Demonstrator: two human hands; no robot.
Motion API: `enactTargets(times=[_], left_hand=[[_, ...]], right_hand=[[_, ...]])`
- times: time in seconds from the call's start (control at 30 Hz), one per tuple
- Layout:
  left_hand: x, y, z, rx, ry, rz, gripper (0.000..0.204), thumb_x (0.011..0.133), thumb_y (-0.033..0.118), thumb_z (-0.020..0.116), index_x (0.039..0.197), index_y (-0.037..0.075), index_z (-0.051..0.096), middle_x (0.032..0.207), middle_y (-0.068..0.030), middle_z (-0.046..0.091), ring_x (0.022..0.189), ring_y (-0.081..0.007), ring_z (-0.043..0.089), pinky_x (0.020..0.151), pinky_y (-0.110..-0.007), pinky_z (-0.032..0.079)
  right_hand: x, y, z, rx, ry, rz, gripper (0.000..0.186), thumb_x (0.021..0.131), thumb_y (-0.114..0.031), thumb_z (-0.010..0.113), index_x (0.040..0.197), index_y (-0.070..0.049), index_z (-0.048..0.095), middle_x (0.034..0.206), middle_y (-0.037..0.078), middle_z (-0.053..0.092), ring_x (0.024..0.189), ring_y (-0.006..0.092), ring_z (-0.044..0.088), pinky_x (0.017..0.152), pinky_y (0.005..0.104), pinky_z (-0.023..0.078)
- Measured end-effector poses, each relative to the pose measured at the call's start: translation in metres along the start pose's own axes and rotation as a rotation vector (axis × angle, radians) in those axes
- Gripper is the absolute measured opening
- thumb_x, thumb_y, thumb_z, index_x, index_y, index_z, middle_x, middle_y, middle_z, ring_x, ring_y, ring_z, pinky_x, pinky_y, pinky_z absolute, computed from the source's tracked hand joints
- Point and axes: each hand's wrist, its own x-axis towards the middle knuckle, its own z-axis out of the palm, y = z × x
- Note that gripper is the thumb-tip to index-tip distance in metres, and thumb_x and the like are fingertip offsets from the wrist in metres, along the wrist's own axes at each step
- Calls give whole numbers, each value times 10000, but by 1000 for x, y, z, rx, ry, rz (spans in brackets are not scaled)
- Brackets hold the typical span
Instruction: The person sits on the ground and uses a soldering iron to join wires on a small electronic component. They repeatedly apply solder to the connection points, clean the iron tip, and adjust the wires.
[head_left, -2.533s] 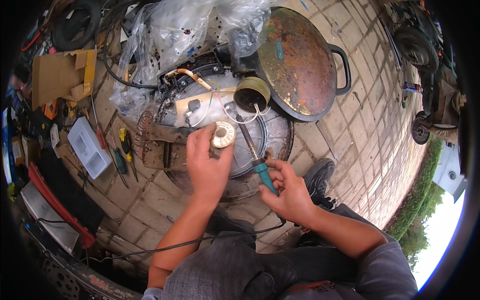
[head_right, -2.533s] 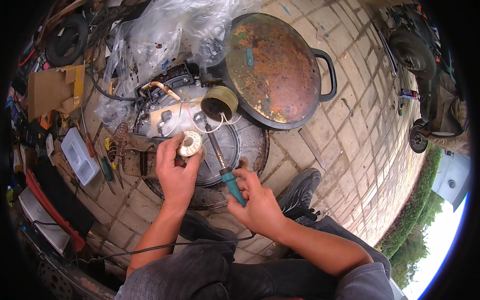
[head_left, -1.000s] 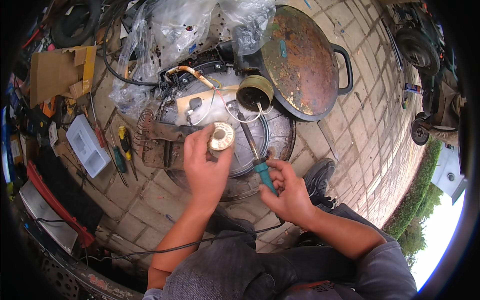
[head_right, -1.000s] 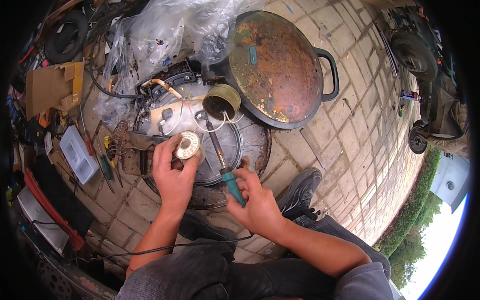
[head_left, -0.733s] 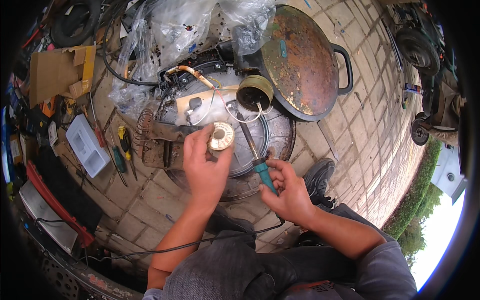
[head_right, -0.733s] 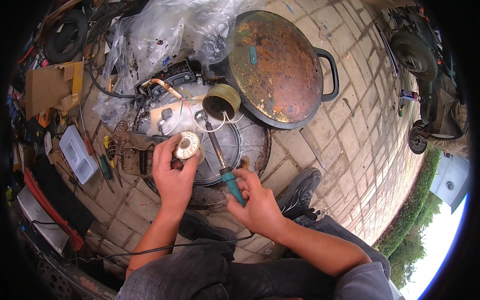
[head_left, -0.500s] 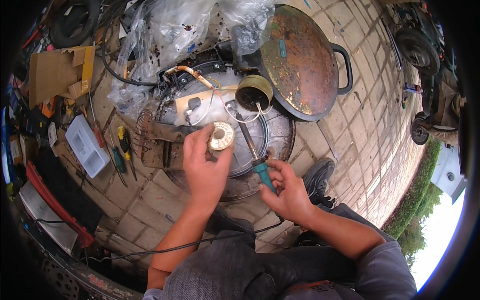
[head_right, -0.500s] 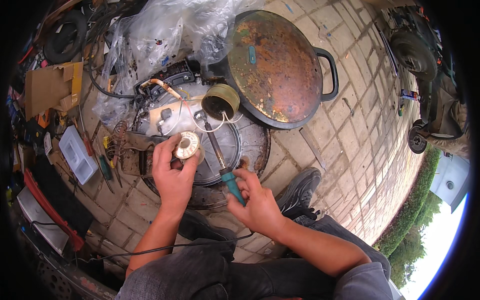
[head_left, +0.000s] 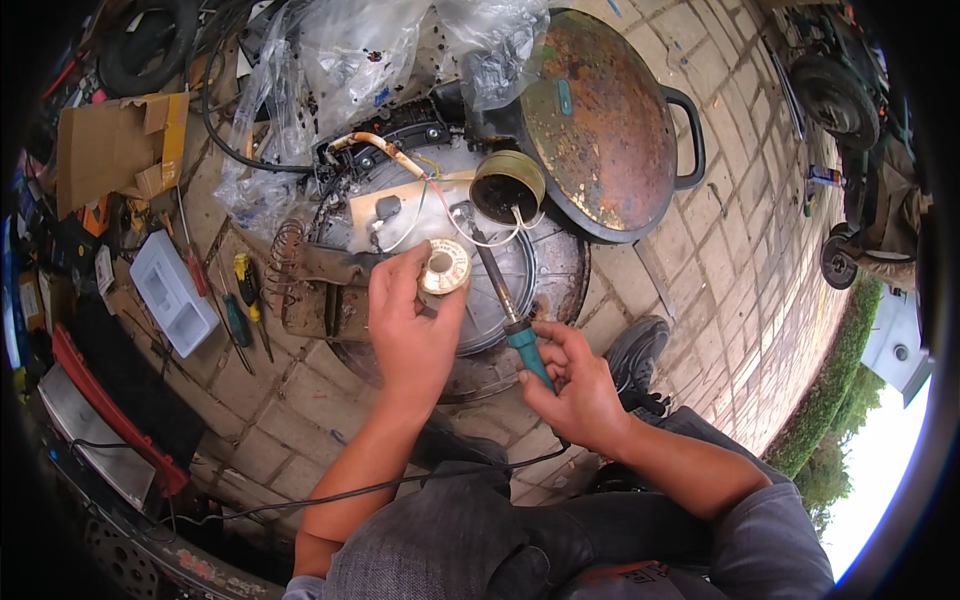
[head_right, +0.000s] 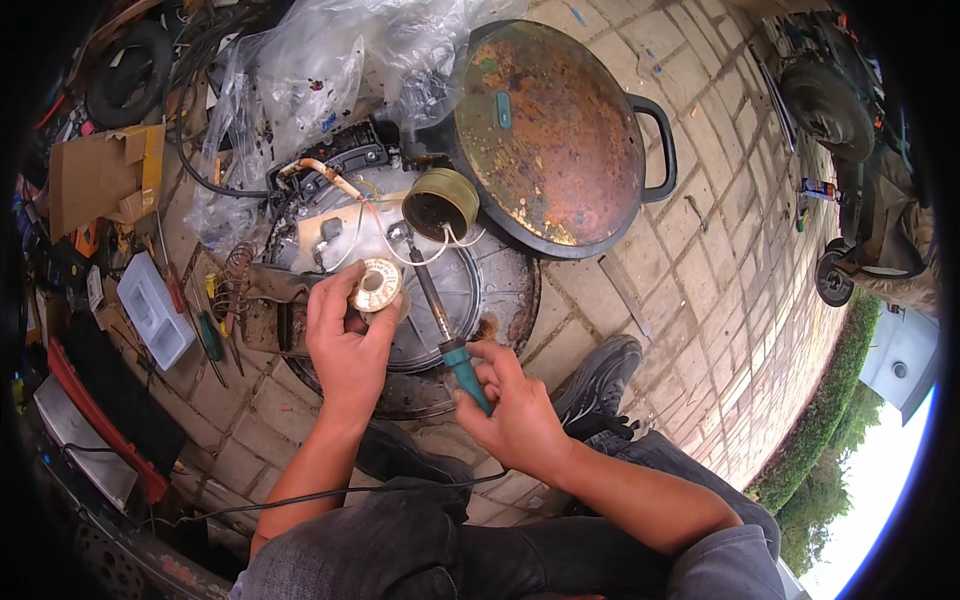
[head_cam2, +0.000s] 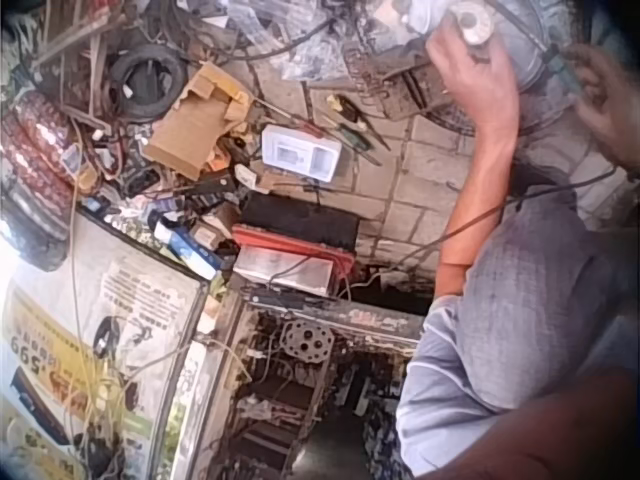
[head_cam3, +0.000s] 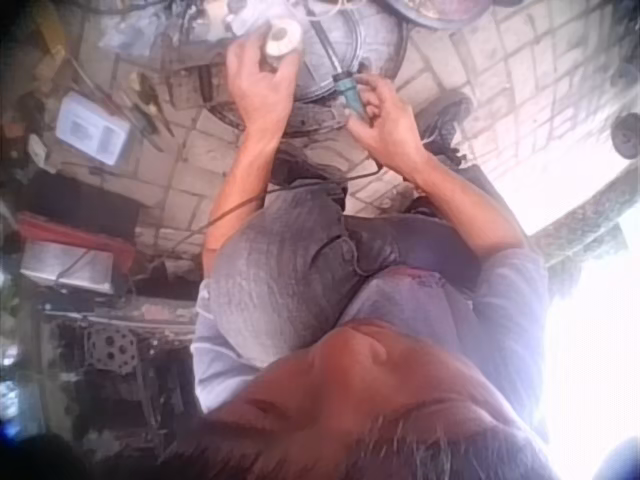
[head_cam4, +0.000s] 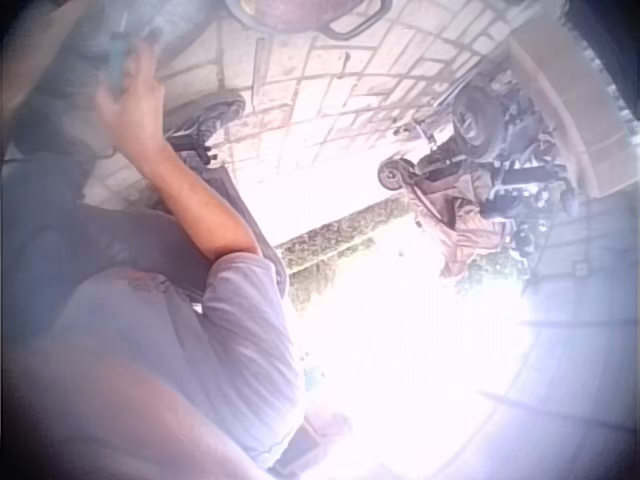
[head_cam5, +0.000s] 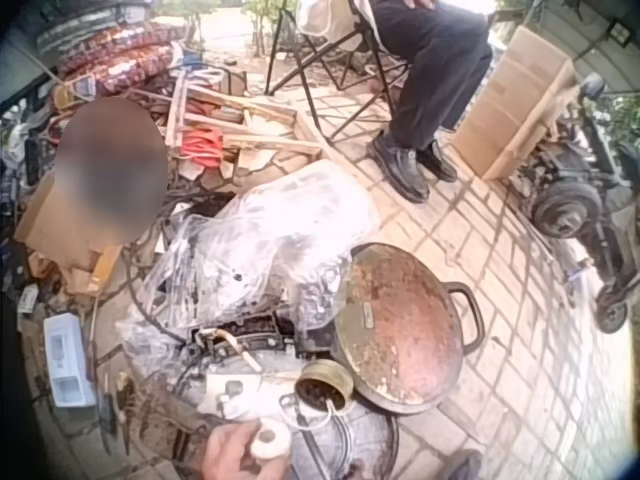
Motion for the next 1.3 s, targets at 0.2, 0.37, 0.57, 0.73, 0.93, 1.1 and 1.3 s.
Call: enactTargets(times=[0.2,0.37,0.57,0.73,0.93,1.1,1.3], left_hand=[[-1,-1,0,18,6,-2,479,744,25,779,1206,35,652,1122,-62,587,928,-158,602,701,-264,495],[-1,-4,1,18,15,6,495,735,36,786,1212,44,654,1113,-66,590,905,-171,601,701,-277,485],[-1,-1,1,26,9,5,477,745,31,781,1204,34,654,1115,-65,589,928,-163,606,706,-268,493],[1,-4,3,58,12,45,442,759,15,767,1187,32,660,1117,-45,588,924,-119,592,661,-223,470],[-5,0,-1,71,6,29,448,756,6,768,1189,29,656,1122,-41,585,945,-118,588,667,-223,472],[-17,-2,-11,83,-25,42,485,753,-11,771,1217,34,636,1158,-52,563,1002,-135,588,743,-226,504],[-29,-1,-20,-79,-3,44,566,749,-94,753,1278,-12,570,1232,-79,502,1092,-177,582,897,-270,531]], right_hand=[[-2,6,3,11,14,-15,514,862,-52,689,1301,3,428,804,80,654,596,116,561,591,292,485],[-2,10,5,15,23,-26,524,856,-54,697,1303,7,431,811,88,660,595,116,558,586,293,486],[-1,8,3,1,19,-29,530,855,-55,698,1307,6,428,814,89,663,597,116,559,589,294,488],[-1,2,2,6,10,1,530,859,-59,694,1310,1,422,813,88,663,597,123,563,597,297,488],[-1,7,2,13,2,14,527,862,-64,688,1310,-5,417,807,86,660,604,130,573,611,301,495],[-1,5,2,-4,8,5,530,861,-59,690,1311,-4,414,812,88,663,612,125,580,613,297,496],[-5,9,3,74,50,9,539,859,-47,693,1318,1,415,839,100,678,642,102,596,618,288,502]])
